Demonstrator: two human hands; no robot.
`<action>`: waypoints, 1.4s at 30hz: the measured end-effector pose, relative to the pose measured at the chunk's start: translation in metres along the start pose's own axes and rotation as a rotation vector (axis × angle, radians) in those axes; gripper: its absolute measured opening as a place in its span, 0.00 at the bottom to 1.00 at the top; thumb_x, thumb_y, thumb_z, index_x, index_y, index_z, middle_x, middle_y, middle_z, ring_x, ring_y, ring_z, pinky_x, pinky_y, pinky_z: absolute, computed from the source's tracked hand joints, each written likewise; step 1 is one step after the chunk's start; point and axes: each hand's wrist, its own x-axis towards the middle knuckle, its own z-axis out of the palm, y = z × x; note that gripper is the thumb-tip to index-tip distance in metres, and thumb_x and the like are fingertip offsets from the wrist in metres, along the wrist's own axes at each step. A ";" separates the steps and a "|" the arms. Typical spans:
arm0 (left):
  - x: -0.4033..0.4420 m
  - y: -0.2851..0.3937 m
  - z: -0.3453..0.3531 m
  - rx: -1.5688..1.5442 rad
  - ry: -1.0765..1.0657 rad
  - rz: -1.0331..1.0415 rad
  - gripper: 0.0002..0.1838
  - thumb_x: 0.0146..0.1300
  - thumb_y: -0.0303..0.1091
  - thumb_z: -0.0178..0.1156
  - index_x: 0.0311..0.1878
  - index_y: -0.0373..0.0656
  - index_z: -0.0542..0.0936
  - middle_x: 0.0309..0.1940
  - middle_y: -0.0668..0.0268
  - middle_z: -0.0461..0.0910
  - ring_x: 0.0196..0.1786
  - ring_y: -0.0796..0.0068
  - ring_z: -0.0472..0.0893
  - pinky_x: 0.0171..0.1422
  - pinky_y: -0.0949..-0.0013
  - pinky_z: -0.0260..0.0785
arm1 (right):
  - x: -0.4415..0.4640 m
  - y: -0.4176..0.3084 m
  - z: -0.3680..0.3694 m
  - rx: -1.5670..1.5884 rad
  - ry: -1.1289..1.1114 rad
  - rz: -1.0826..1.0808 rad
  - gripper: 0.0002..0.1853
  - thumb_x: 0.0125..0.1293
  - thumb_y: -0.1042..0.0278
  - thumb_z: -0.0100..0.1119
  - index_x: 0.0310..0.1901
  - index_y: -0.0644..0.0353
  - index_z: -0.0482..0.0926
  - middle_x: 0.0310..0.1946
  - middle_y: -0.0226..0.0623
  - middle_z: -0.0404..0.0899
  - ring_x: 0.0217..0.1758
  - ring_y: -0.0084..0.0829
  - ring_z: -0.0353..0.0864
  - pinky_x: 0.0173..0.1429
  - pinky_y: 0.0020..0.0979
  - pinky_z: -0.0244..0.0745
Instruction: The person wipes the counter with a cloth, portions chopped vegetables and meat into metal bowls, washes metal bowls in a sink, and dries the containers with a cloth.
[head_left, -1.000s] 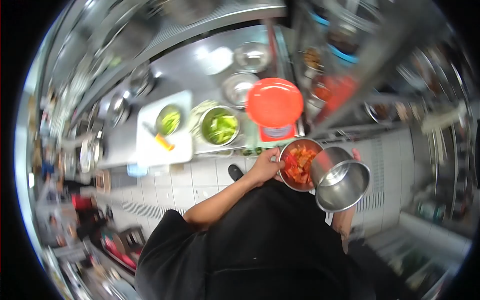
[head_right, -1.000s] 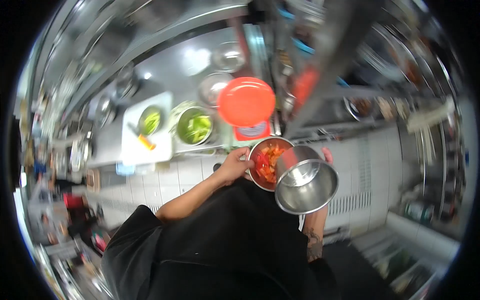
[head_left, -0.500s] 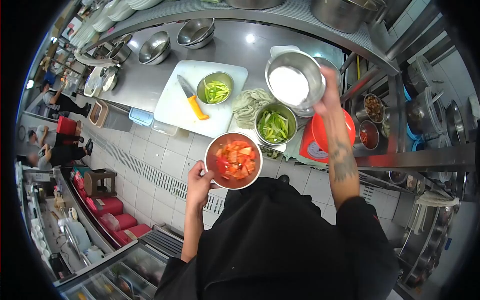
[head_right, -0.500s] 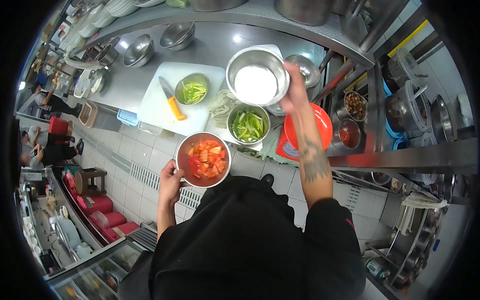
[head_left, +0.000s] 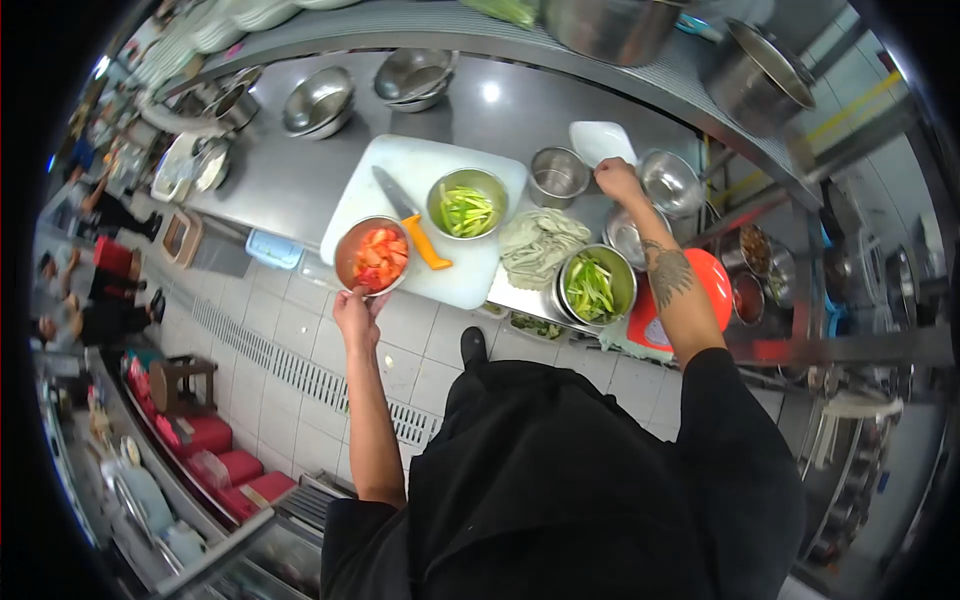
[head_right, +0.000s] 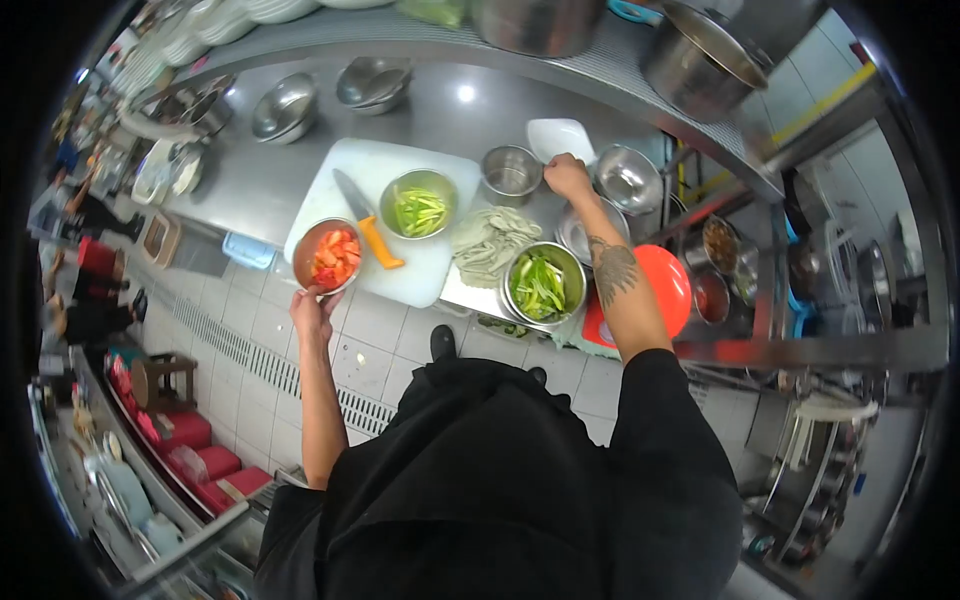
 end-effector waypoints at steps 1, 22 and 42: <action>0.014 -0.005 0.002 -0.064 0.023 -0.011 0.08 0.60 0.21 0.55 0.32 0.41 0.65 0.36 0.59 0.75 0.40 0.65 0.81 0.44 0.59 0.83 | -0.009 0.009 -0.017 -0.142 0.002 -0.001 0.18 0.58 0.62 0.58 0.46 0.65 0.81 0.50 0.55 0.79 0.51 0.50 0.81 0.57 0.42 0.75; -0.095 -0.019 0.244 0.410 -0.985 0.252 0.10 0.67 0.31 0.57 0.48 0.38 0.72 0.44 0.59 0.79 0.43 0.71 0.81 0.39 0.72 0.76 | -0.121 0.057 -0.109 0.005 0.348 -0.435 0.14 0.45 0.70 0.65 0.31 0.61 0.70 0.22 0.39 0.73 0.26 0.41 0.75 0.32 0.38 0.70; -0.256 -0.066 0.277 1.001 -1.475 -0.091 0.21 0.60 0.21 0.52 0.59 0.37 0.73 0.45 0.62 0.80 0.47 0.74 0.79 0.51 0.72 0.71 | -0.297 0.365 -0.143 1.151 0.599 0.695 0.15 0.59 0.58 0.62 0.41 0.61 0.78 0.29 0.38 0.81 0.29 0.29 0.82 0.29 0.28 0.80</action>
